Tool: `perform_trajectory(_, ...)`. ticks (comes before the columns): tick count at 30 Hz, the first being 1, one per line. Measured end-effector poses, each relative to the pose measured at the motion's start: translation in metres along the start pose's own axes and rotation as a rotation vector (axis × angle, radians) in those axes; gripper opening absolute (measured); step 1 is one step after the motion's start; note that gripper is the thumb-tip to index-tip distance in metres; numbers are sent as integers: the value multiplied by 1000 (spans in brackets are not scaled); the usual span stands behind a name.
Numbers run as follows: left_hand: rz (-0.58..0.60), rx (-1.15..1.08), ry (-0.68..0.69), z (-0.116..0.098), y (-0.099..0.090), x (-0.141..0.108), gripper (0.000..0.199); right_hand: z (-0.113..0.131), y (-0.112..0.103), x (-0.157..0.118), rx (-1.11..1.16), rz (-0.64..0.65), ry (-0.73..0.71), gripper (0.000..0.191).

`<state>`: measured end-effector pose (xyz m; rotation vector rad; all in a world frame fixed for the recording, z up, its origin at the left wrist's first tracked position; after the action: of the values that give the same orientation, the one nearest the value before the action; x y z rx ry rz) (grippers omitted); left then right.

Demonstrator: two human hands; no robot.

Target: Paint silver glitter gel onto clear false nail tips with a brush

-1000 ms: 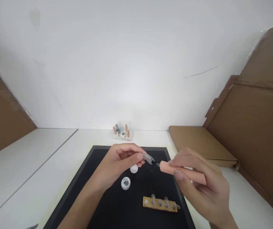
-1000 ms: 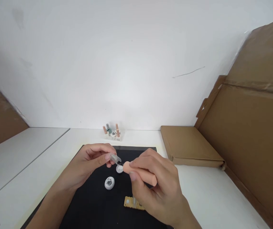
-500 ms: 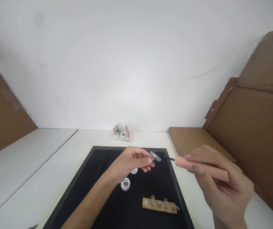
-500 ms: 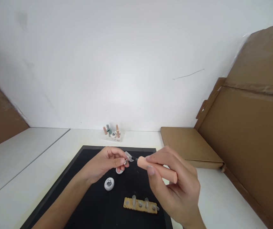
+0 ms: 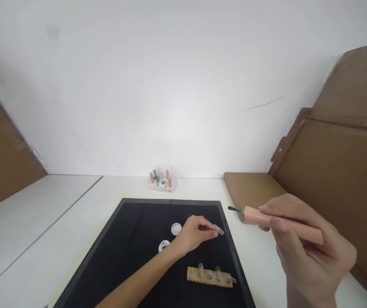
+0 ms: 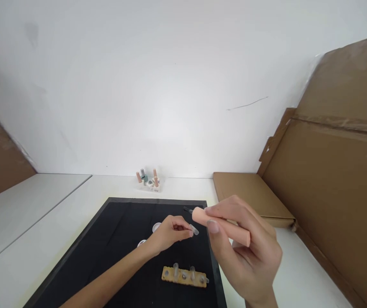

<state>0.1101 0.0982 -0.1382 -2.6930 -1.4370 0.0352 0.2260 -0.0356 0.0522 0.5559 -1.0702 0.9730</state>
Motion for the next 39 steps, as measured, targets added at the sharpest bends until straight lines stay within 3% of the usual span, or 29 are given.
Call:
perform_trajectory(8, 148, 300, 17, 27, 11, 2, 10, 5, 2, 3, -24, 33, -26, 24)
perform_trajectory(13, 308, 479, 15, 38, 21, -2, 24, 3, 2, 3, -40, 14, -19, 21)
perform_trajectory(26, 459, 673, 17, 57, 29, -3, 31, 2, 2, 5, -52, 63, -27, 18)
perform_trajectory(32, 432, 714, 34, 40, 16, -10, 30, 5, 4, 6, -41, 88, -43, 18)
perform_trajectory(39, 179, 769, 121, -20, -29, -19, 14, 2, 9, 9, -13, 191, 42, 18)
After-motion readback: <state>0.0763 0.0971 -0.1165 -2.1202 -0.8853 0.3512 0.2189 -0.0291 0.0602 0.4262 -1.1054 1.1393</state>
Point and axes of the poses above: each hand's wrist, its own x-axis towards the middle knuckle, its own y-axis out of the palm, z = x × y, the point moved 7 cm from there along x, towards the middle knuckle, and after that the axes turned 4 degrees about y, right-handed, at the moved point
